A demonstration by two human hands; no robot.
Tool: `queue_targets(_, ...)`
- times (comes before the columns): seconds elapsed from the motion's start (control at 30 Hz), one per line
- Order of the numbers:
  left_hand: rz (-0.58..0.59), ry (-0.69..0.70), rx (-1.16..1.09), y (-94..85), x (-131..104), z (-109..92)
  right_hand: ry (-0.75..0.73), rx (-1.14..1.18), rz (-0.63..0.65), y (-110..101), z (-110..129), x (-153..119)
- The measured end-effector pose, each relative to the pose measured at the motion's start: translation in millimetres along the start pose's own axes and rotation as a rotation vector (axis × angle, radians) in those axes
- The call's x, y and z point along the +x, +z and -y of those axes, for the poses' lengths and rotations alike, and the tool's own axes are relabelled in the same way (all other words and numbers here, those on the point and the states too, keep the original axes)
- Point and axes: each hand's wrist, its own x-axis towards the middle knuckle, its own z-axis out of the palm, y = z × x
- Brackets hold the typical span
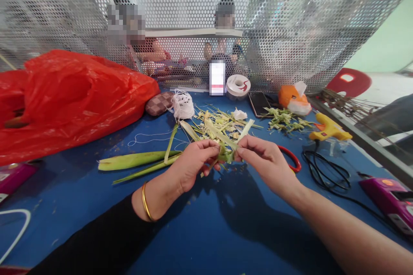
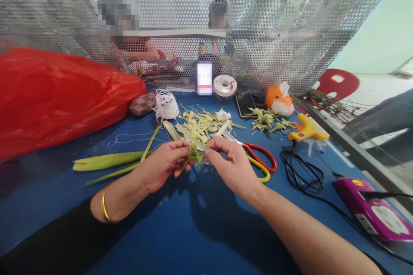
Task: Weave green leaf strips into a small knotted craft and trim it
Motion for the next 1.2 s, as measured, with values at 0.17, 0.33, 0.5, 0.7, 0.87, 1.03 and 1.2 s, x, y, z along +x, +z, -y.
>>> queue_targets(0.17,-0.039,-0.003,-0.046,0.1,1.1,0.0,0.004,-0.022,-0.011,0.0,0.6,0.5)
queue_targets(0.33,-0.013,-0.032,-0.126,-1.7,-0.3,-4.7,0.034,0.047,-0.015,-1.8,3.1,-0.1)
queue_targets(0.5,-0.046,-0.114,-0.224,-4.1,1.0,-7.4,0.063,0.092,0.003,-2.5,3.0,-2.7)
queue_targets(0.7,-0.032,-0.15,-0.264,-5.3,3.6,-6.0,0.084,0.116,0.008,-1.7,3.1,-2.2)
queue_targets(0.87,0.006,-0.129,-0.226,-5.5,2.7,-5.2,0.057,0.042,0.071,-2.7,4.6,-1.5)
queue_targets(1.03,0.028,-0.065,-0.181,-3.5,-0.5,-5.5,0.006,-0.048,0.035,-1.8,-1.3,-0.7)
queue_targets(1.2,0.027,0.011,-0.013,4.3,-4.3,0.9,-0.025,-0.146,0.031,3.4,-7.5,-1.4)
